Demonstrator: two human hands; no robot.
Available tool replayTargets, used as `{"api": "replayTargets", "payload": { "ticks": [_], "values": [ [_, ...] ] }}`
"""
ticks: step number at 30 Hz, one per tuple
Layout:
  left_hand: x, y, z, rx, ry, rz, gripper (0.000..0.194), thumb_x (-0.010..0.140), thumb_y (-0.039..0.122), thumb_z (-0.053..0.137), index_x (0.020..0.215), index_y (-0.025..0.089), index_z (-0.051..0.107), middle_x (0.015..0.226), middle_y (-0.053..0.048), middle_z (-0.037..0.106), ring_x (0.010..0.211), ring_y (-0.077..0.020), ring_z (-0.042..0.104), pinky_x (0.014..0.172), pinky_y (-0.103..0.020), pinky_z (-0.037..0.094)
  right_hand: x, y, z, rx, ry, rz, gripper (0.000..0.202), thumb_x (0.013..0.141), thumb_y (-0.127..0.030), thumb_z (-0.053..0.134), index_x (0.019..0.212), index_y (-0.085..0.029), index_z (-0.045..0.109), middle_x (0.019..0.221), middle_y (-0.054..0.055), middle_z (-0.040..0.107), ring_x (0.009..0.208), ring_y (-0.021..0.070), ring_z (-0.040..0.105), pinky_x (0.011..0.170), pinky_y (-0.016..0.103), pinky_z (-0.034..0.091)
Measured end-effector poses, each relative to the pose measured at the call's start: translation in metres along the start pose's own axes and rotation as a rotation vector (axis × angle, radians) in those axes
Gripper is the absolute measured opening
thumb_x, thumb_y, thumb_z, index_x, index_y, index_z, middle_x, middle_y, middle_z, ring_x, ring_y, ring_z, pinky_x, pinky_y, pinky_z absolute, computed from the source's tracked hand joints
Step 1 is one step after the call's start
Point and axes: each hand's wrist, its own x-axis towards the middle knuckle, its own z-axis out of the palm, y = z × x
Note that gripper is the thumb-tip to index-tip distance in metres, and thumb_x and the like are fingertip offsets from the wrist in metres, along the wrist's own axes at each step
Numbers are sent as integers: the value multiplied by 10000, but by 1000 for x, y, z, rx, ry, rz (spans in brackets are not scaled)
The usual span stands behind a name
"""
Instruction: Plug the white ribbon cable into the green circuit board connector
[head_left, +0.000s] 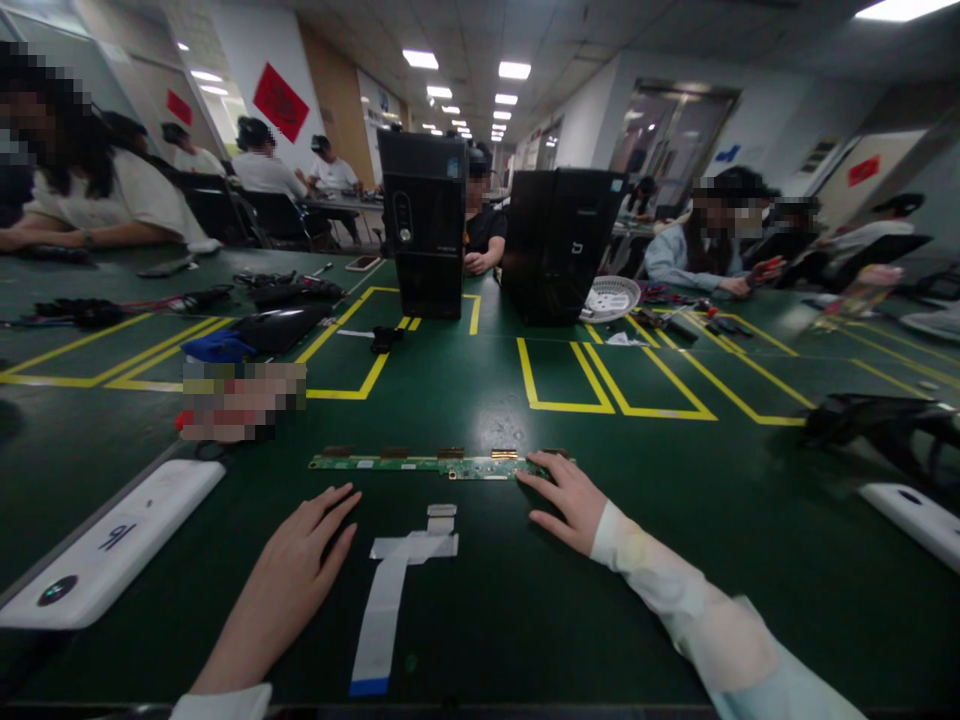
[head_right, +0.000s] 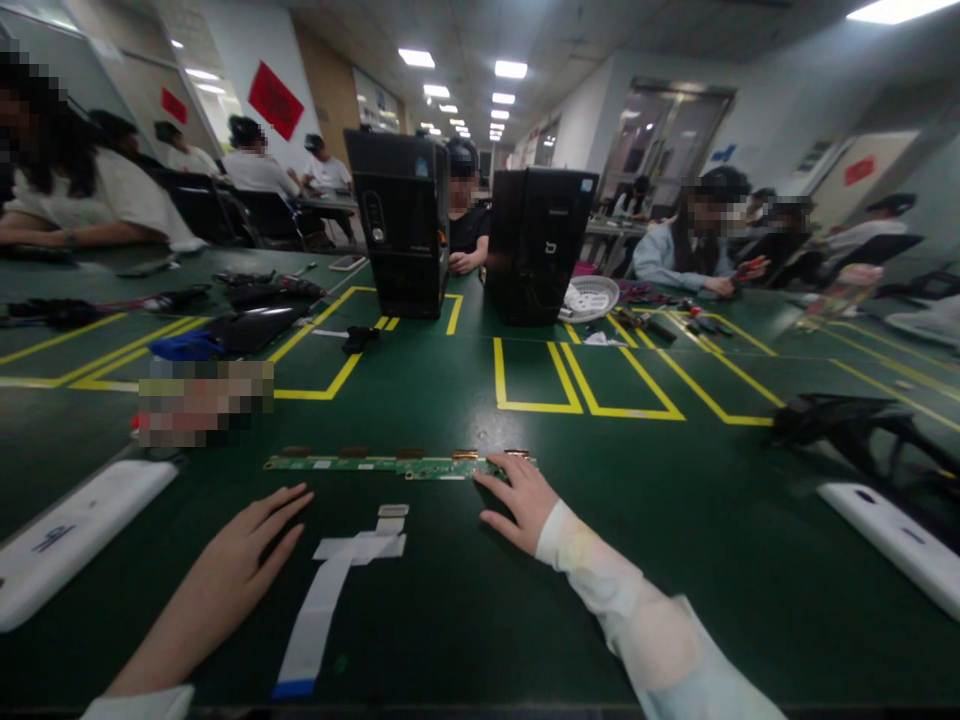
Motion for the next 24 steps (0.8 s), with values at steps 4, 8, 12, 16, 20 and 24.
{"api": "replayTargets", "payload": {
  "ticks": [4, 8, 12, 16, 20, 24],
  "values": [
    [-1, 23, -6, -144, -6, 4, 441, 949, 457, 391, 1300, 263, 573, 1382, -66, 560, 1273, -256, 520, 1040, -490, 447, 0, 1, 0, 5, 21, -32, 525, 952, -473, 410, 1388, -193, 494, 1440, 160, 418, 1348, 302, 347, 1087, 528, 340],
    [-2, 63, -9, -204, -101, 138, 398, 960, 382, 411, 1320, 292, 556, 1380, -52, 564, 1261, -231, 534, 1024, -435, 474, 1, 2, 1, 22, 21, -47, 517, 961, -465, 401, 1389, -191, 495, 1434, 157, 426, 1331, 291, 372, 1084, 516, 350],
    [0, 93, -2, -182, -173, 250, 418, 958, 320, 427, 1369, 297, 500, 1393, -49, 554, 1262, -222, 534, 1043, -428, 460, 1, 3, 2, 21, 8, -41, 512, 959, -467, 410, 1395, -211, 491, 1432, 148, 433, 1327, 291, 380, 1081, 526, 350],
    [2, 114, 9, -158, -164, 293, 451, 957, 284, 434, 1408, 280, 443, 1421, -53, 525, 1283, -210, 513, 1067, -419, 442, 1, 3, 2, 24, -2, -33, 516, 950, -481, 424, 1383, -213, 506, 1423, 153, 444, 1316, 295, 389, 1072, 525, 356],
    [7, 135, 17, -134, -168, 338, 482, 945, 310, 468, 1419, 230, 423, 1432, -82, 512, 1295, -225, 500, 1065, -422, 450, 5, -2, 1, 29, 6, -10, 513, 940, -490, 438, 1347, -195, 538, 1374, 161, 481, 1282, 306, 412, 1051, 524, 372],
    [15, 152, 25, -94, -131, 342, 487, 942, 332, 480, 1406, 193, 437, 1431, -108, 512, 1318, -248, 475, 1070, -447, 443, 9, -10, 2, 14, 11, 24, 521, 929, -494, 460, 1349, -195, 537, 1345, 169, 491, 1264, 319, 418, 1044, 542, 366]
  ]
}}
